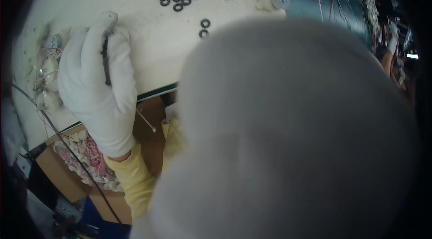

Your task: The person assembles small white cylindrical electronic components by inserting black circular washers into their centers. They pick up each component, place a washer, and set the finished unit on the green workbench. The process is repeated continuously with components and washers arranged on the table.

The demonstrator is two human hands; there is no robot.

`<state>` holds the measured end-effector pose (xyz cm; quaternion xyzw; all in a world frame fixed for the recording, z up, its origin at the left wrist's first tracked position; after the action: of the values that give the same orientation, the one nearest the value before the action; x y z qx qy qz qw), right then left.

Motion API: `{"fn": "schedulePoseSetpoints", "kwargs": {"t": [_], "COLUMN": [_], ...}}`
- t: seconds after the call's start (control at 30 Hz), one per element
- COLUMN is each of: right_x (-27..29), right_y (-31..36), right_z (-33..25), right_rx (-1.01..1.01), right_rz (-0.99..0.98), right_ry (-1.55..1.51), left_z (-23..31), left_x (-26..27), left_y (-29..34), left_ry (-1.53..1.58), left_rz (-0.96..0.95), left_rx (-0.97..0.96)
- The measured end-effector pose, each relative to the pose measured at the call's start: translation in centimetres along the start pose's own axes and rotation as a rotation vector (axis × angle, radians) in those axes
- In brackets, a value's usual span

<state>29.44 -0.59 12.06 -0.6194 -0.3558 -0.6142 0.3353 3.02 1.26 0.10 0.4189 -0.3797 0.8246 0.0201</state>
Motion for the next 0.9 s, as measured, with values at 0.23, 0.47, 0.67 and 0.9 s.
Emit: {"fn": "schedulePoseSetpoints", "kwargs": {"t": [0.23, 0.47, 0.67, 0.9], "right_x": [-0.1, 0.2, 0.3, -0.3], "right_y": [0.8, 0.2, 0.5, 1.4], "right_z": [-0.3, 0.5, 1.3, 4.0], "right_rx": [-0.011, -0.014, -0.054, -0.453], "right_rz": [-0.064, -0.064, -0.092, 0.003], "right_ry": [0.006, 0.000, -0.006, 0.055], "left_z": [-0.8, 0.1, -0.3, -0.8], "left_x": [0.5, 0.3, 0.1, 0.1], "left_y": [0.6, 0.4, 0.0, -0.2], "left_ry": [-0.047, -0.039, -0.059, -0.023], "left_rz": [0.002, -0.016, 0.004, -0.020], "left_rx": [-0.050, 0.089, 0.020, 0.056]}}
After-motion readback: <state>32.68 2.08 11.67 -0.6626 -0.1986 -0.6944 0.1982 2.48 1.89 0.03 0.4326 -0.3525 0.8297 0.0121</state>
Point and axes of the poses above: each hand's wrist, its own y-axis away from the middle knuckle, its own x-axis out of the back of the hand, z = x × y, the point moved 1 cm from there along -y, towards the middle knuckle, and after that the axes turned 11 degrees about y, right-handed, at the moved point
